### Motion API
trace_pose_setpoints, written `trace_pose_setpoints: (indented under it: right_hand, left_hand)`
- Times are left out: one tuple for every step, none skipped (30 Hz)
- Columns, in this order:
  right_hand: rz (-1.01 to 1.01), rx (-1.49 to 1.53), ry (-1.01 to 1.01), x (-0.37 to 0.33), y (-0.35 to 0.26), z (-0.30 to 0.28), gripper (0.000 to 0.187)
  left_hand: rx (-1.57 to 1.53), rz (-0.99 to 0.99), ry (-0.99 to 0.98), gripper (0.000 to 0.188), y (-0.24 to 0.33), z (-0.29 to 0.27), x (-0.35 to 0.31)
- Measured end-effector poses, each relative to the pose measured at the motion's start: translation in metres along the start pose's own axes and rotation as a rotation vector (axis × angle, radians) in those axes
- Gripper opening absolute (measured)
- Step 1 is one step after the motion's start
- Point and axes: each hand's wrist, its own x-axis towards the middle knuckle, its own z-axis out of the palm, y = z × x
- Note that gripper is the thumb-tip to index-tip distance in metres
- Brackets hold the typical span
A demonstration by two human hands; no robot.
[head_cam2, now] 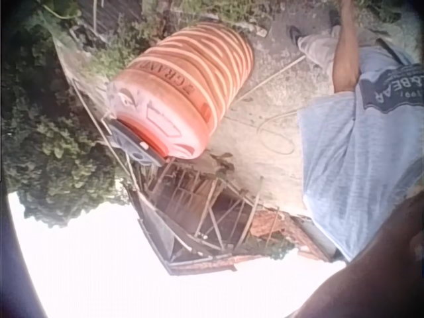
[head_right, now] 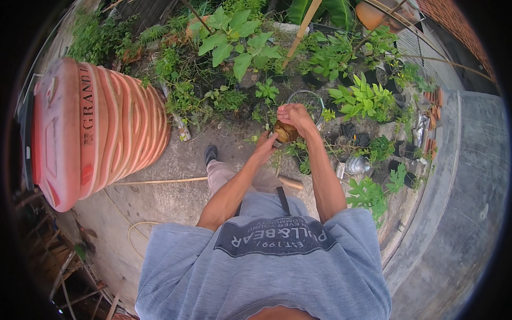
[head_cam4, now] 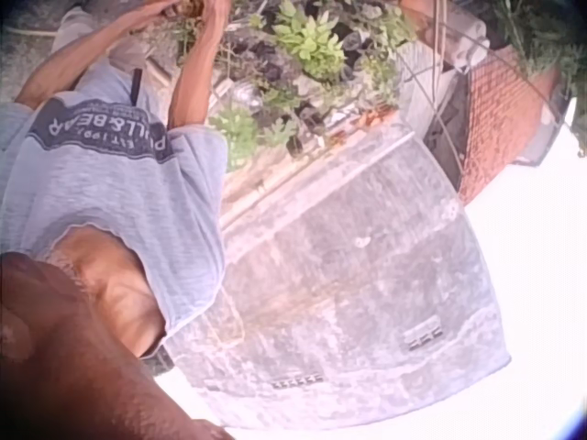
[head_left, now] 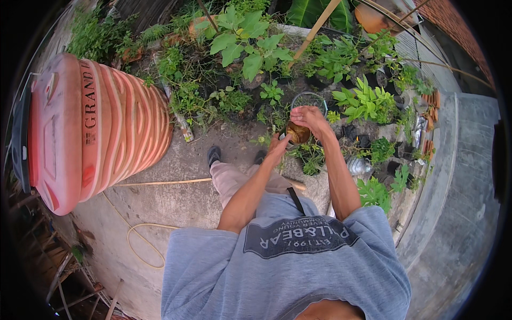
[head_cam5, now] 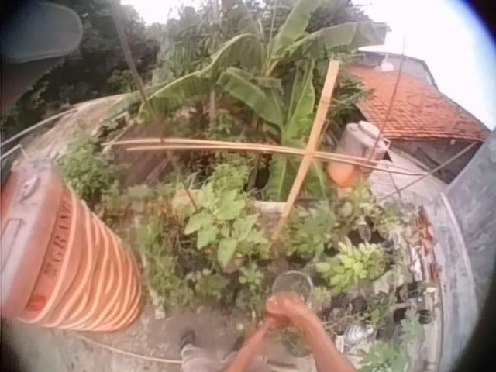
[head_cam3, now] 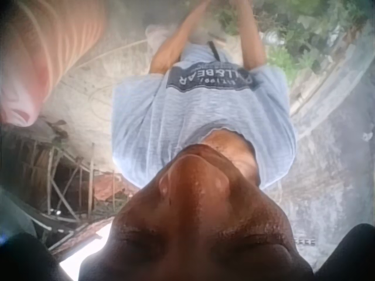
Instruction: The person scoops granular material from a small can and sprinkles it onto the soil of several potted plants in an outdoor area. They move between different plants, repeating the scooping and sprinkling action multiple times.
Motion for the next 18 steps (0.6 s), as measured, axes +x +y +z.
trace_pose_setpoints:
  right_hand:
    - [-0.047, -0.024, 0.03, 0.003, 0.003, -0.001, 0.026]
    - [-0.015, -0.115, 0.029, 0.007, 0.009, -0.005, 0.027]
    - [0.017, -0.207, 0.026, 0.012, 0.016, -0.01, 0.028]
    - [0.048, -0.299, 0.024, 0.015, 0.023, -0.014, 0.029]
    - [0.097, -0.319, 0.003, 0.017, 0.031, -0.015, 0.029]
    - [0.146, -0.343, -0.016, 0.019, 0.04, -0.017, 0.029]
    - [0.195, -0.366, -0.034, 0.022, 0.052, -0.019, 0.029]
    - [0.106, -0.608, 0.04, 0.043, 0.09, -0.037, 0.026]
    - [0.035, -0.688, 0.09, 0.049, 0.108, -0.036, 0.024]
    - [-0.036, -0.765, 0.145, 0.047, 0.122, -0.035, 0.023]
    - [-0.115, -0.845, 0.197, 0.042, 0.122, -0.03, 0.021]
    - [-0.136, -0.913, 0.18, 0.038, 0.118, -0.031, 0.02]
    - [-0.145, -0.735, 0.206, 0.03, 0.116, -0.034, 0.024]
    - [-0.157, -0.562, 0.221, 0.003, 0.084, -0.026, 0.028]
    - [-0.166, -0.384, 0.249, -0.015, 0.065, -0.025, 0.032]
    - [-0.206, -0.419, 0.403, -0.013, 0.078, -0.044, 0.036]
    - [-0.218, -0.417, 0.444, -0.021, 0.074, -0.047, 0.039]
    - [-0.233, -0.418, 0.482, -0.036, 0.065, -0.048, 0.042]
  left_hand:
    - [0.012, -0.003, -0.026, 0.081, -0.002, -0.001, 0.003]
    - [0.026, -0.008, -0.051, 0.084, 0.003, 0.0, -0.001]
    - [0.047, -0.033, -0.04, 0.084, 0.006, 0.001, -0.006]
    - [0.068, -0.058, -0.029, 0.084, 0.008, 0.004, -0.011]
    - [0.086, -0.08, -0.013, 0.084, 0.013, 0.005, -0.019]
    - [0.058, -0.062, -0.031, 0.084, 0.008, 0.004, -0.017]
    - [0.031, -0.043, -0.049, 0.084, 0.003, 0.004, -0.015]
    - [0.012, -0.032, -0.077, 0.085, -0.002, 0.008, -0.012]
    - [0.021, -0.019, -0.073, 0.084, -0.001, 0.009, -0.016]
    - [0.034, -0.007, -0.072, 0.084, 0.004, 0.014, -0.026]
    - [0.044, 0.013, -0.069, 0.083, 0.007, 0.016, -0.029]
    - [0.058, 0.012, -0.07, 0.083, 0.007, 0.017, -0.029]
    - [0.073, 0.009, -0.072, 0.082, 0.009, 0.019, -0.03]
    - [0.081, 0.011, -0.066, 0.082, 0.01, 0.017, -0.029]
    - [0.064, 0.014, -0.063, 0.082, 0.011, 0.019, -0.029]
    - [0.054, 0.013, -0.069, 0.082, 0.011, 0.023, -0.03]
    - [0.038, 0.015, -0.061, 0.082, 0.01, 0.023, -0.028]
    - [0.013, 0.03, -0.048, 0.082, 0.006, 0.023, -0.022]
